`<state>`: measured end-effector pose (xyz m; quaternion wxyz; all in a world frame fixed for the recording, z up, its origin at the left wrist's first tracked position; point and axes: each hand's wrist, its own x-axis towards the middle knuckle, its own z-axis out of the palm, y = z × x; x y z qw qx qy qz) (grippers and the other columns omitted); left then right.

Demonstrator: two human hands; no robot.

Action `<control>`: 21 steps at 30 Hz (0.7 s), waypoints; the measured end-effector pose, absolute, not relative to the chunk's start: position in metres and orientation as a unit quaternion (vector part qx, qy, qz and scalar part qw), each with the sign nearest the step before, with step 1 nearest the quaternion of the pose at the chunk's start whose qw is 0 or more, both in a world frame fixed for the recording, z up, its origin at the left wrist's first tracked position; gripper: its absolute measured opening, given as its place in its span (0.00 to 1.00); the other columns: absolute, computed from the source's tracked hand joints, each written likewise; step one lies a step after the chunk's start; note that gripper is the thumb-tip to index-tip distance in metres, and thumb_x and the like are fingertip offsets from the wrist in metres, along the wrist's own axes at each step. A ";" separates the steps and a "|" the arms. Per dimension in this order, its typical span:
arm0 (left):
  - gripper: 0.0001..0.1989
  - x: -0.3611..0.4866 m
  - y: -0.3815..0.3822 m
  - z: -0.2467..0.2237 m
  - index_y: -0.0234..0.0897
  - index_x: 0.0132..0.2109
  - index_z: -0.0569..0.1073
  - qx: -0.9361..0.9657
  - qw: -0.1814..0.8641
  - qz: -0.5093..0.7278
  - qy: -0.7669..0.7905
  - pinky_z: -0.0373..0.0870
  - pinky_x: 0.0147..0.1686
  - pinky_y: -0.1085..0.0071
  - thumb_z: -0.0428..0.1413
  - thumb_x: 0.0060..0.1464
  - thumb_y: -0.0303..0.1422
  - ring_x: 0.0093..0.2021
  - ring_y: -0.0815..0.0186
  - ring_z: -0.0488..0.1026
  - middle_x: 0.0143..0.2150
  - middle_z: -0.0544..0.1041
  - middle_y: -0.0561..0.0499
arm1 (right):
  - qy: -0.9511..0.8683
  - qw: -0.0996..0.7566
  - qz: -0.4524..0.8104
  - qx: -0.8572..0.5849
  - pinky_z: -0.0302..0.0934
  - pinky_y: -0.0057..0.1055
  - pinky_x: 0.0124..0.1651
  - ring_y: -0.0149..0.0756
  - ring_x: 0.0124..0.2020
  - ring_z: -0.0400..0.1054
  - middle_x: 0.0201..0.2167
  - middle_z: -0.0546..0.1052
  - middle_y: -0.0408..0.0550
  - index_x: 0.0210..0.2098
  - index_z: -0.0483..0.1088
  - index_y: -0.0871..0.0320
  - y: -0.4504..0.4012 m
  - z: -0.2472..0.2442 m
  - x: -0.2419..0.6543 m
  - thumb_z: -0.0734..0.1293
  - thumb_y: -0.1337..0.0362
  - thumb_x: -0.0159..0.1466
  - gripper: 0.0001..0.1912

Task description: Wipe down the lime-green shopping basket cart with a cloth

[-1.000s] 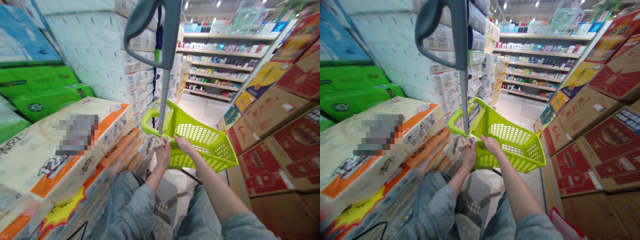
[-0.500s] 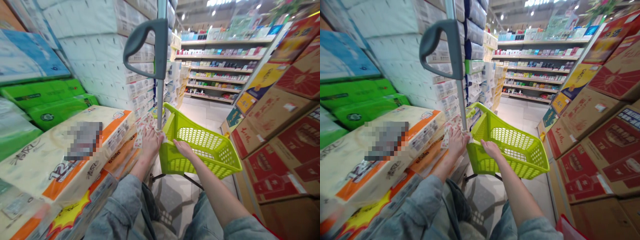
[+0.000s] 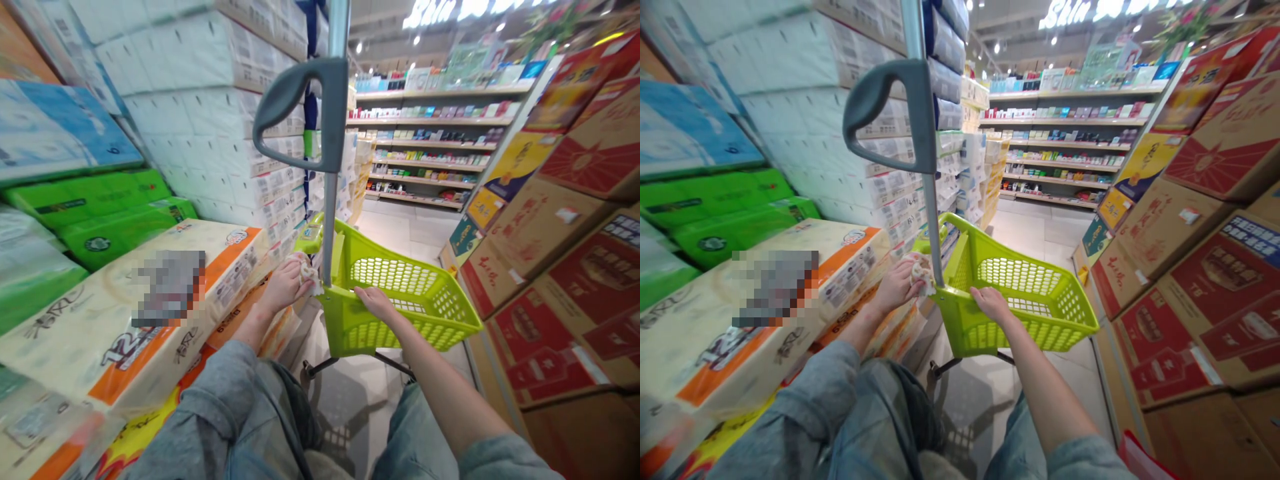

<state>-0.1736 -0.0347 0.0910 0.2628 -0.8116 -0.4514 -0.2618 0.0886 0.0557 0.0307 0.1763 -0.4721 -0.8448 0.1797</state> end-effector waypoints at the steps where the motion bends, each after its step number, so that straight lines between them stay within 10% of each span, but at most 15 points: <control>1: 0.15 -0.173 -0.034 0.091 0.36 0.35 0.73 -0.808 0.257 -0.277 -0.452 0.65 0.48 0.60 0.44 0.61 0.37 0.42 0.62 0.69 0.35 0.74 0.45 | -0.844 0.175 0.182 -0.474 0.40 0.29 0.24 0.29 0.19 0.53 0.13 0.57 0.41 0.12 0.54 0.56 0.056 0.031 0.090 0.50 0.51 0.65 0.28; 14: 0.29 -0.115 -0.027 0.108 0.33 0.22 0.74 -0.739 0.230 -0.208 -0.598 0.62 0.30 0.67 0.39 0.62 0.41 0.23 0.65 0.69 0.20 0.72 0.45 | -0.831 0.122 0.062 -0.540 0.52 0.29 0.33 0.37 0.31 0.69 0.26 0.76 0.53 0.24 0.73 0.59 0.048 0.038 0.112 0.47 0.57 0.68 0.30; 21: 0.28 -0.088 -0.029 0.104 0.32 0.25 0.74 -0.746 0.245 -0.194 -0.588 0.62 0.33 0.65 0.38 0.63 0.40 0.25 0.64 0.69 0.21 0.73 0.45 | -0.768 0.374 0.196 -0.482 0.57 0.28 0.43 0.34 0.41 0.69 0.38 0.77 0.46 0.38 0.72 0.55 0.021 0.049 0.096 0.46 0.57 0.67 0.25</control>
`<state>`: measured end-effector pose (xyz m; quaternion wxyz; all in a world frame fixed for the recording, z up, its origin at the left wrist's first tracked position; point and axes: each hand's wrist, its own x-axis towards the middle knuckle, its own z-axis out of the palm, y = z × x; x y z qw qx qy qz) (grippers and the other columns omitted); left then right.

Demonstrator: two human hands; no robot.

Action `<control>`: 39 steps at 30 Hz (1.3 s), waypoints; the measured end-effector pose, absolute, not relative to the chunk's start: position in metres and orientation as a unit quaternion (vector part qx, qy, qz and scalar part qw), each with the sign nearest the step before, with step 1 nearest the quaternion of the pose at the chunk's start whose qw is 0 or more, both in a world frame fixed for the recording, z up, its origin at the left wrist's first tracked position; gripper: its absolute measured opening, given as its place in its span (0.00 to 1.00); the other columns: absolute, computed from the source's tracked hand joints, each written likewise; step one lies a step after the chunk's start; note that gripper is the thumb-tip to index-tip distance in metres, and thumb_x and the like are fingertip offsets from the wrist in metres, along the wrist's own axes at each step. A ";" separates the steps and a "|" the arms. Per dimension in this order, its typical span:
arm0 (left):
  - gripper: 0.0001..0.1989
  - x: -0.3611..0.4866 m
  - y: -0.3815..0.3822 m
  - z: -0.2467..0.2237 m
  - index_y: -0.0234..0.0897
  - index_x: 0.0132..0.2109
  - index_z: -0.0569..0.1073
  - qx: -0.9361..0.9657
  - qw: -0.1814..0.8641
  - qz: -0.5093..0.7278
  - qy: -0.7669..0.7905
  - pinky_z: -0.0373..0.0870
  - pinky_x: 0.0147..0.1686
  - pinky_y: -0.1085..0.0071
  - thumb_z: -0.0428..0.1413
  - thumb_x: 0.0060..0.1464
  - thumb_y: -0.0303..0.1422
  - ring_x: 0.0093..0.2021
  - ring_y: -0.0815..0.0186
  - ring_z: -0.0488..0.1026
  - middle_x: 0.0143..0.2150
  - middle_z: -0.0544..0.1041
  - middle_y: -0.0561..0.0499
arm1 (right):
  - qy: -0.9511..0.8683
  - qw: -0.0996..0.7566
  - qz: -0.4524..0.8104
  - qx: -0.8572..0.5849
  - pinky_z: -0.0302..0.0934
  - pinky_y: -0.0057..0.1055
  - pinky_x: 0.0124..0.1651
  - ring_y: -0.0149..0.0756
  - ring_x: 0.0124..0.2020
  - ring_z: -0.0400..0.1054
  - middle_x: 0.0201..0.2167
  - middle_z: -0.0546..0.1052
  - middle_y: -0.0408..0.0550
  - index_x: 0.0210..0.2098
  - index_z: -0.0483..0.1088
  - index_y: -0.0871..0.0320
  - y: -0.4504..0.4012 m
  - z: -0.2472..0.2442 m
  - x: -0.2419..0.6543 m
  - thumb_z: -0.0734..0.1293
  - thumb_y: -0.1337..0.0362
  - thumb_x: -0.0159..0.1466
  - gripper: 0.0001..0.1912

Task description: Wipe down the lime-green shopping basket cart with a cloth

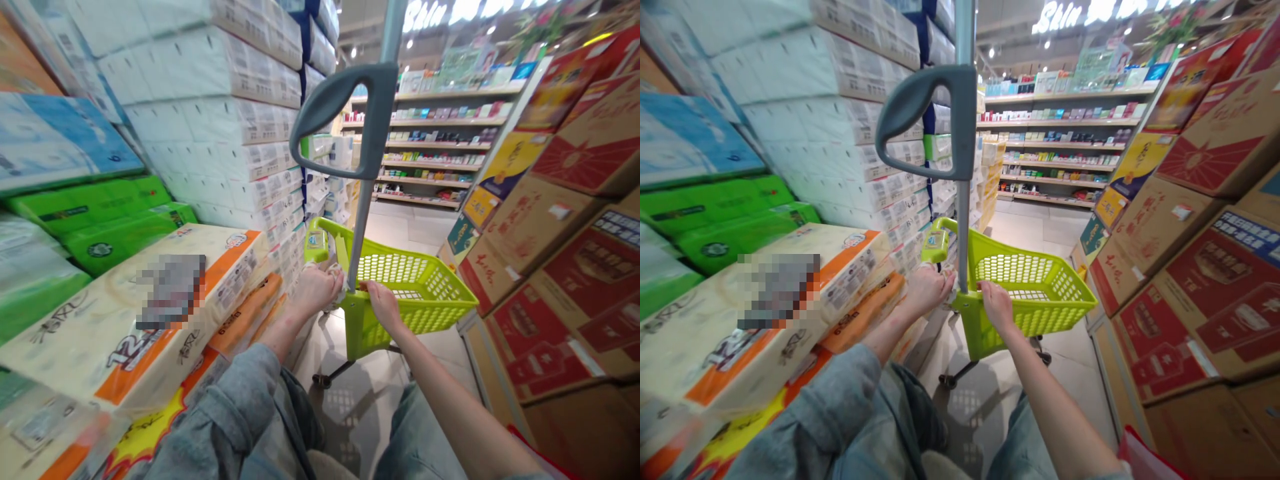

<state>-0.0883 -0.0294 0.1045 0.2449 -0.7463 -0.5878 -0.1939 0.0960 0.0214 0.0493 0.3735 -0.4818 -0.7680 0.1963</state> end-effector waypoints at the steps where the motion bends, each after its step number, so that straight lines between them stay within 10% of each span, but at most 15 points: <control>1: 0.27 -0.085 -0.030 0.103 0.33 0.25 0.74 -0.750 0.245 -0.205 -0.579 0.62 0.34 0.64 0.38 0.63 0.40 0.25 0.65 0.69 0.21 0.72 0.45 | -0.758 0.402 0.210 -0.469 0.57 0.28 0.43 0.35 0.40 0.69 0.37 0.77 0.46 0.37 0.72 0.55 0.017 0.053 0.090 0.46 0.56 0.67 0.25; 13: 0.14 -0.108 -0.038 0.072 0.36 0.44 0.71 -0.817 0.200 -0.336 -0.424 0.64 0.52 0.54 0.45 0.60 0.38 0.50 0.59 0.65 0.44 0.72 0.43 | -0.691 0.473 0.260 -0.481 0.56 0.28 0.35 0.36 0.31 0.66 0.27 0.74 0.49 0.25 0.67 0.58 0.018 0.050 0.089 0.47 0.48 0.64 0.28; 22: 0.21 -0.078 -0.028 0.102 0.32 0.29 0.71 -0.755 0.200 -0.310 -0.541 0.66 0.41 0.59 0.40 0.63 0.37 0.31 0.61 0.70 0.25 0.72 0.44 | -0.720 0.470 0.270 -0.432 0.58 0.29 0.39 0.35 0.35 0.69 0.33 0.77 0.50 0.35 0.71 0.59 0.024 0.046 0.100 0.46 0.53 0.67 0.27; 30: 0.24 -0.053 -0.029 0.106 0.34 0.26 0.72 -0.683 0.201 -0.333 -0.618 0.62 0.32 0.63 0.40 0.61 0.41 0.28 0.58 0.70 0.21 0.71 0.43 | -0.792 0.314 -0.004 -0.523 0.50 0.31 0.38 0.36 0.31 0.64 0.25 0.73 0.51 0.25 0.67 0.59 0.027 0.031 0.121 0.43 0.63 0.68 0.26; 39: 0.25 -0.024 -0.031 0.111 0.36 0.28 0.71 -0.611 -0.041 -0.510 -0.604 0.64 0.30 0.67 0.39 0.61 0.47 0.30 0.61 0.73 0.22 0.73 0.46 | -0.807 0.267 -0.019 -0.526 0.48 0.30 0.37 0.34 0.30 0.65 0.26 0.74 0.49 0.26 0.67 0.60 0.025 0.036 0.112 0.48 0.66 0.68 0.22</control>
